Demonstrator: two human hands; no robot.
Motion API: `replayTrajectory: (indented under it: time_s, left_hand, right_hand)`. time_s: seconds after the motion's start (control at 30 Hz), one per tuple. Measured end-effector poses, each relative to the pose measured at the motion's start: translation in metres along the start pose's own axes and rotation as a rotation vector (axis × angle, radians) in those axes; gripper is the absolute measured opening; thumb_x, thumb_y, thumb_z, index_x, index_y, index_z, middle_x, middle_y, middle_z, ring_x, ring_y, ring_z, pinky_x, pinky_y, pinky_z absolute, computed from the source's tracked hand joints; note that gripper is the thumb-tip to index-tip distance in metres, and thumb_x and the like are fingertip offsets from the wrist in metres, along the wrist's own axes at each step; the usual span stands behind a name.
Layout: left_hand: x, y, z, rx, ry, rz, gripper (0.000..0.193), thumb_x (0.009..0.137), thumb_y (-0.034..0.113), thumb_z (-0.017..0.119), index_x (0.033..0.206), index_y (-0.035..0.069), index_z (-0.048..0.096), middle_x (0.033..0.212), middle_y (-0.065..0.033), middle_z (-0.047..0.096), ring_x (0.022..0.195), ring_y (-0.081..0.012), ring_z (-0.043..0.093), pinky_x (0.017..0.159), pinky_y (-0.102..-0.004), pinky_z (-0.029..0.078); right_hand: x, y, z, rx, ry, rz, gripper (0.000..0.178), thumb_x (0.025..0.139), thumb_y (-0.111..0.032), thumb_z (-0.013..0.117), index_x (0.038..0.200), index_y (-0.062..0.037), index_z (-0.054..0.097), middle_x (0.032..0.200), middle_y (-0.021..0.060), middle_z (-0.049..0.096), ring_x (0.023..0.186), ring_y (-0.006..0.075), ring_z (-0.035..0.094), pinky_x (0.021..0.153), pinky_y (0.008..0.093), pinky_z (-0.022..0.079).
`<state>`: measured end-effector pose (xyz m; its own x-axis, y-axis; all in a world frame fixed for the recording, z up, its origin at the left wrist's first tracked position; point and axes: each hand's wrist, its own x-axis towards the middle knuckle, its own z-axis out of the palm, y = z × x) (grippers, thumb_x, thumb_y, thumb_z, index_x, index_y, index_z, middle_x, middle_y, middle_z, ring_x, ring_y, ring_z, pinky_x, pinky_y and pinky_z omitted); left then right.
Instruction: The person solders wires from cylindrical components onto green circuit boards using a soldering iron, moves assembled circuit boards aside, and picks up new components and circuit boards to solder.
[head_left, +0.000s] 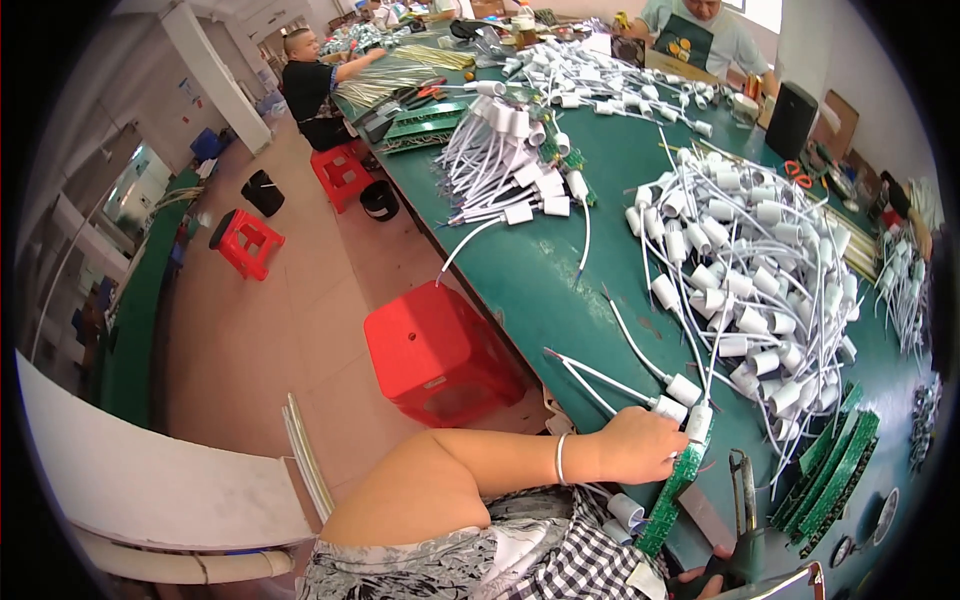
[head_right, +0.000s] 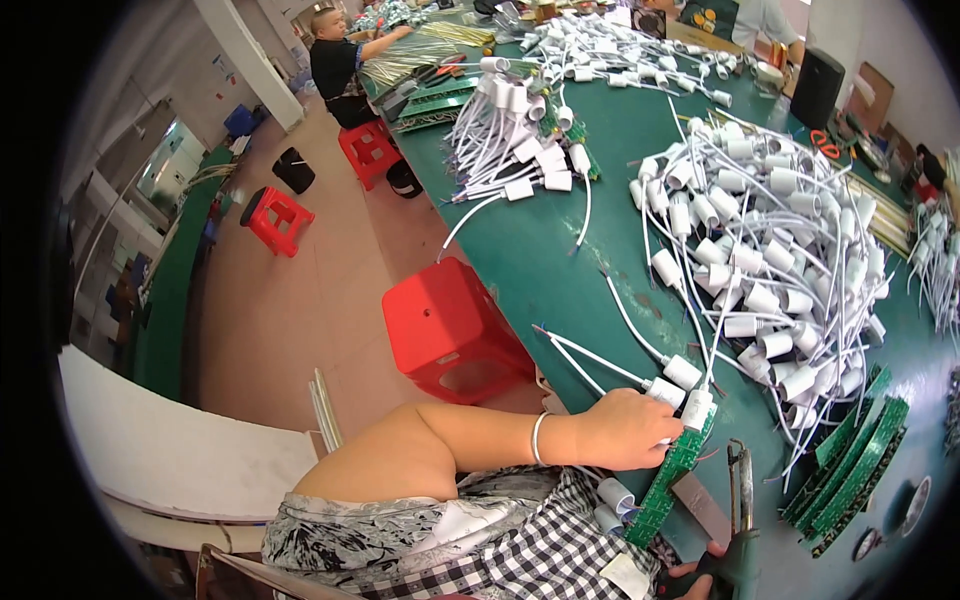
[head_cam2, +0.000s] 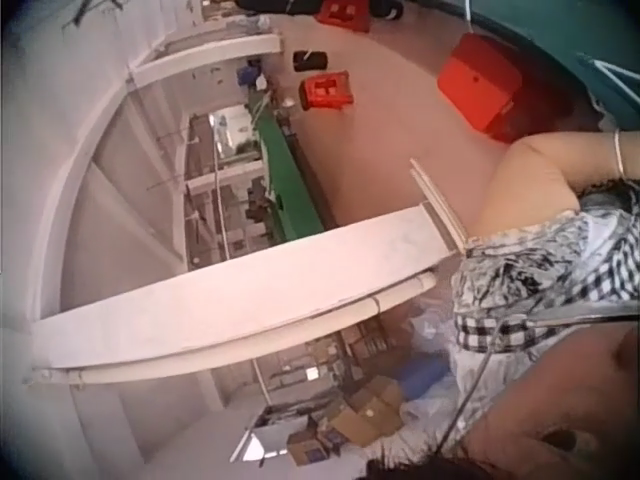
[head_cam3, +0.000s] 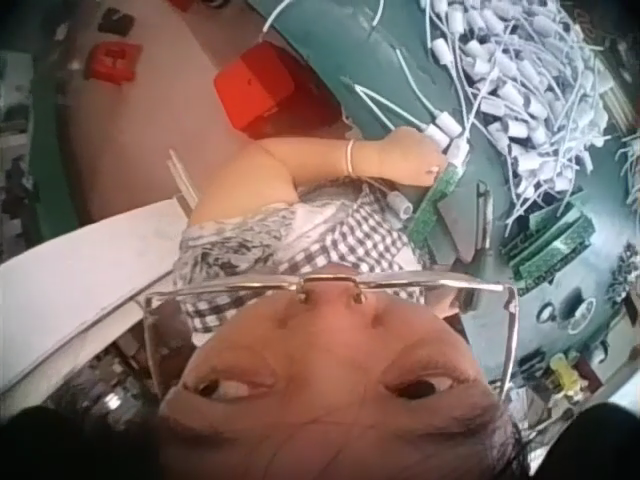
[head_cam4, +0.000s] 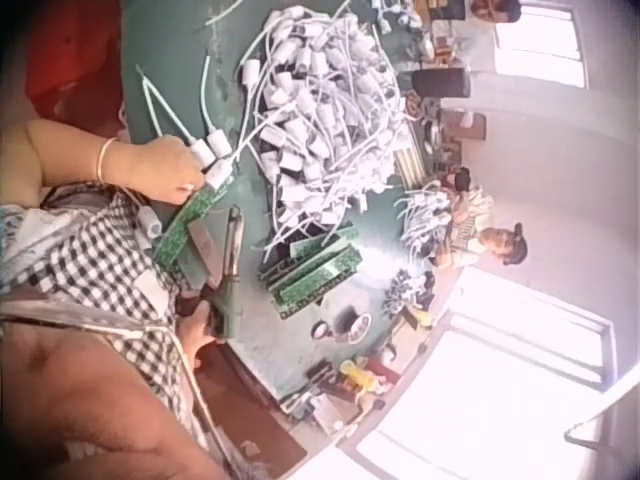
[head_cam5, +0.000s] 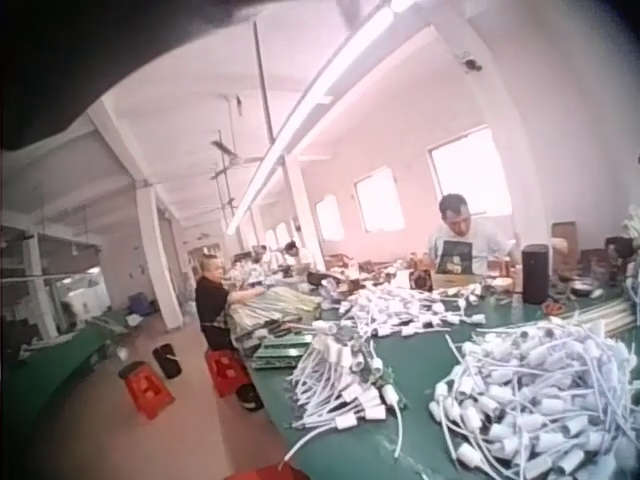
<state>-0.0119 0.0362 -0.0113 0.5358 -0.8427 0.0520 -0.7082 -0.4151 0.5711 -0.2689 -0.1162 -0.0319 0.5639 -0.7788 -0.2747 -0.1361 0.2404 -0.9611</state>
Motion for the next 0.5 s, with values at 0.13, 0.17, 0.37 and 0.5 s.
replayTrajectory:
  time_s: [0.13,0.17,0.37,0.5]
  left_hand:
    - [-0.003,0.004,-0.022,0.111,0.202,0.178,0.014,0.073,0.022,0.064,0.082,0.012,0.062,0.079,-0.0058,0.057,0.081,-0.0252,0.057,0.070,-0.0403,0.045]
    - [0.003,0.003,-0.033,0.114,0.254,0.189,0.015,0.073,0.022,0.065,0.083,0.011,0.062,0.080,-0.0052,0.057,0.083,-0.0248,0.056,0.071,-0.0397,0.044]
    - [0.067,-0.101,-0.079,0.163,0.609,0.134,0.037,0.076,0.016,0.065,0.111,0.010,0.055,0.116,-0.0108,0.056,0.107,-0.0328,0.052,0.090,-0.0415,0.043]
    - [0.077,-0.137,-0.067,0.283,0.353,0.018,0.046,0.077,0.020,0.068,0.120,0.015,0.052,0.120,-0.0096,0.056,0.114,-0.0309,0.050,0.091,-0.0414,0.043]
  right_hand:
    - [0.007,-0.017,0.006,-0.088,-0.048,-0.165,0.036,0.088,-0.013,0.056,0.121,0.0027,0.053,0.073,0.0098,0.057,0.067,0.0211,0.055,0.060,0.0361,0.047]
    - [0.008,-0.020,0.005,-0.112,-0.049,-0.201,0.037,0.088,-0.013,0.056,0.121,0.0026,0.053,0.073,0.0096,0.057,0.066,0.0210,0.055,0.060,0.0361,0.047]
    - [-0.005,-0.028,0.000,-0.254,-0.089,-0.366,0.039,0.087,-0.013,0.057,0.122,0.0021,0.052,0.072,0.0082,0.057,0.065,0.0205,0.055,0.060,0.0357,0.047]
    - [-0.015,-0.031,-0.004,-0.351,-0.078,-0.466,0.040,0.086,-0.013,0.058,0.123,0.0018,0.052,0.072,0.0073,0.057,0.065,0.0201,0.055,0.060,0.0355,0.046]
